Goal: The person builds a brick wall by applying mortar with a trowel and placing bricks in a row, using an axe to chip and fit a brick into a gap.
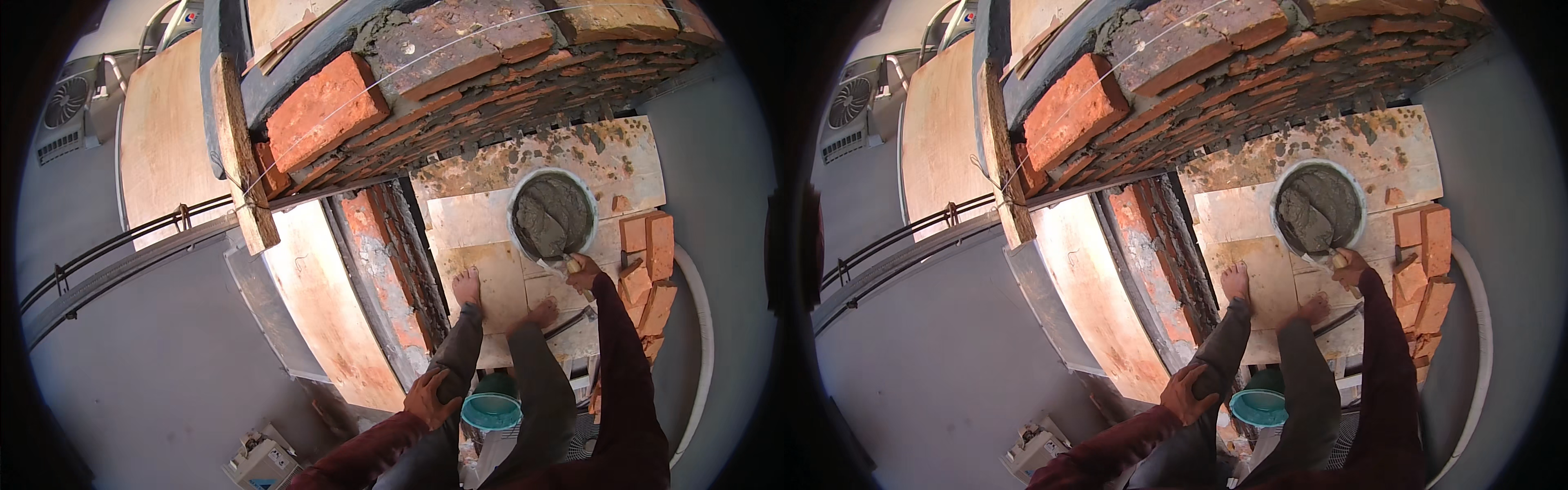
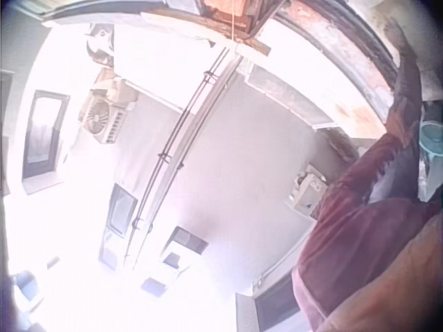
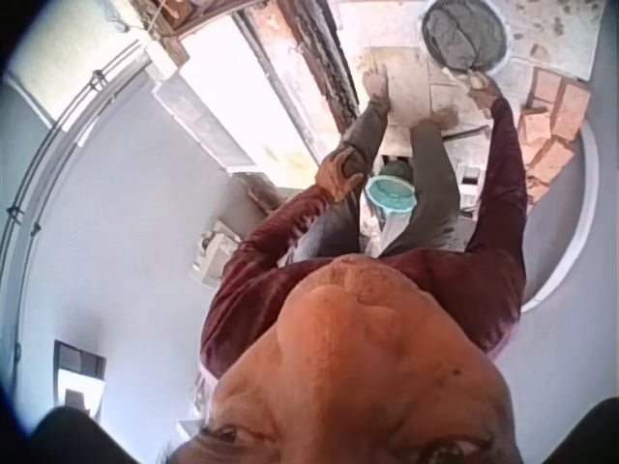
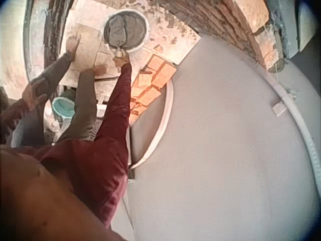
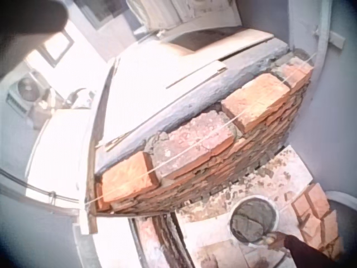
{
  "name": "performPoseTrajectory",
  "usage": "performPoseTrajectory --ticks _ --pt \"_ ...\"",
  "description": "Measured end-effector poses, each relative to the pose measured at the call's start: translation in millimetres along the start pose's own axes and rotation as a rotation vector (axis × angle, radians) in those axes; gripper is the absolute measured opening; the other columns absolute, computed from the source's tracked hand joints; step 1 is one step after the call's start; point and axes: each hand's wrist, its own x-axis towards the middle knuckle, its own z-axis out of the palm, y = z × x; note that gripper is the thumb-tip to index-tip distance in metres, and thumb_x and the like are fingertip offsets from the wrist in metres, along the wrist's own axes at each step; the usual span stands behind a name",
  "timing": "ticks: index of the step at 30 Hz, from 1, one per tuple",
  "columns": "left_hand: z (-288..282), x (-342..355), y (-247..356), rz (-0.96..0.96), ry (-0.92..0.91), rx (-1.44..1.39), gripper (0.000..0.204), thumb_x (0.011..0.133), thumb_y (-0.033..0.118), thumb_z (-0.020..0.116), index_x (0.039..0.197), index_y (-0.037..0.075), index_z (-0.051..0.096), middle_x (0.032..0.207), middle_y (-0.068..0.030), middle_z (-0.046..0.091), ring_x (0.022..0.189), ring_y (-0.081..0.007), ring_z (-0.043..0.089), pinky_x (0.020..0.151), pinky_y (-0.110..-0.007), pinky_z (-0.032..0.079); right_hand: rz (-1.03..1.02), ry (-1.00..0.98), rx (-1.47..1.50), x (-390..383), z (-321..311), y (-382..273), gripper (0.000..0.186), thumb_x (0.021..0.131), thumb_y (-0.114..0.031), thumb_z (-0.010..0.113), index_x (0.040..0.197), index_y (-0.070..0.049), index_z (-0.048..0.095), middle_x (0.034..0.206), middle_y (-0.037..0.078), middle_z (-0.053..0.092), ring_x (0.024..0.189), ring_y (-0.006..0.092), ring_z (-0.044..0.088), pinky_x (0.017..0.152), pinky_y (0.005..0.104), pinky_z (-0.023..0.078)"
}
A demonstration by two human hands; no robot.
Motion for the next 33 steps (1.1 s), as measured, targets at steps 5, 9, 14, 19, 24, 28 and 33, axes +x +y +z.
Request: performPoseTrajectory --ticks 5,9,14,19,24,28,33 --pt "-5 -3 10 -0.041 -0.030 -0.111 0.074 0.077 0.043 0.073 0.138 0.008 0.047 0.142 -0.0194 0.043 0.133 -0.0350 0.040 0.111 -0.040 0.034 -0.080 -0.078 0.014 -72 -12 -7 0.046 0.073 0.004 0.067 0.116 -0.004 0.053 0.070 0.003 0.055 0.049 0.0123 0.053 0.041 0.0297 0.045" --pt "-22 -49 8 -0.020 0.109 -0.217 0.077 0.080 0.046 0.071 0.141 0.008 0.043 0.148 -0.0236 0.032 0.138 -0.0378 0.033 0.114 -0.042 0.029 -0.122 -0.134 -0.141 -194 2 -82 0.042 0.072 0.006 0.067 0.111 -0.004 0.054 0.069 0.002 0.055 0.049 0.0112 0.053 0.042 0.0280 0.045" --pt "-82 -64 6 0.026 -0.087 -0.672 0.055 0.087 0.038 0.068 0.131 0.008 0.055 0.128 -0.0150 0.056 0.118 -0.0272 0.055 0.098 -0.037 0.046 -0.157 -0.174 -0.125 -348 9 -199 0.041 0.074 0.007 0.064 0.113 -0.004 0.054 0.069 0.003 0.057 0.048 0.0097 0.053 0.043 0.0260 0.044" --pt "-196 72 20 -0.057 0.251 -1.876 0.030 0.095 0.017 0.060 0.121 0.004 0.055 0.107 -0.0069 0.065 0.094 -0.0191 0.066 0.079 -0.034 0.059 -0.168 -0.306 -0.135 -397 49 -333 0.040 0.075 0.009 0.059 0.113 -0.004 0.052 0.076 0.005 0.057 0.047 0.0078 0.050 0.044 0.0235 0.043" --pt "-277 215 46 0.212 1.243 -1.218 0.066 0.085 0.013 0.069 0.141 -0.001 0.036 0.137 -0.0192 0.043 0.083 -0.0197 0.064 0.071 -0.030 0.055 -0.242 -0.231 -0.244 -390 83 -428 0.044 0.072 0.010 0.064 0.113 -0.003 0.052 0.077 0.004 0.056 0.047 0.0087 0.053 0.041 0.0240 0.045" --pt "-326 192 102 -0.031 1.207 -1.193 0.083 0.081 0.029 0.074 0.147 0.003 0.030 0.140 -0.0206 0.040 0.084 -0.0203 0.062 0.074 -0.032 0.053 -0.219 -0.181 -0.195 -373 92 -479 0.047 0.070 0.010 0.067 0.113 -0.003 0.052 0.078 0.004 0.056 0.049 0.0090 0.055 0.040 0.0237 0.046" --pt "-336 205 98 -0.068 1.167 -1.251 0.084 0.073 0.028 0.082 0.140 0.004 0.038 0.131 -0.0149 0.044 0.088 -0.0224 0.060 0.080 -0.037 0.052 -0.241 -0.167 -0.267 -346 100 -528 0.044 0.069 0.010 0.062 0.111 -0.003 0.054 0.077 0.003 0.055 0.048 0.0079 0.053 0.041 0.0226 0.044"
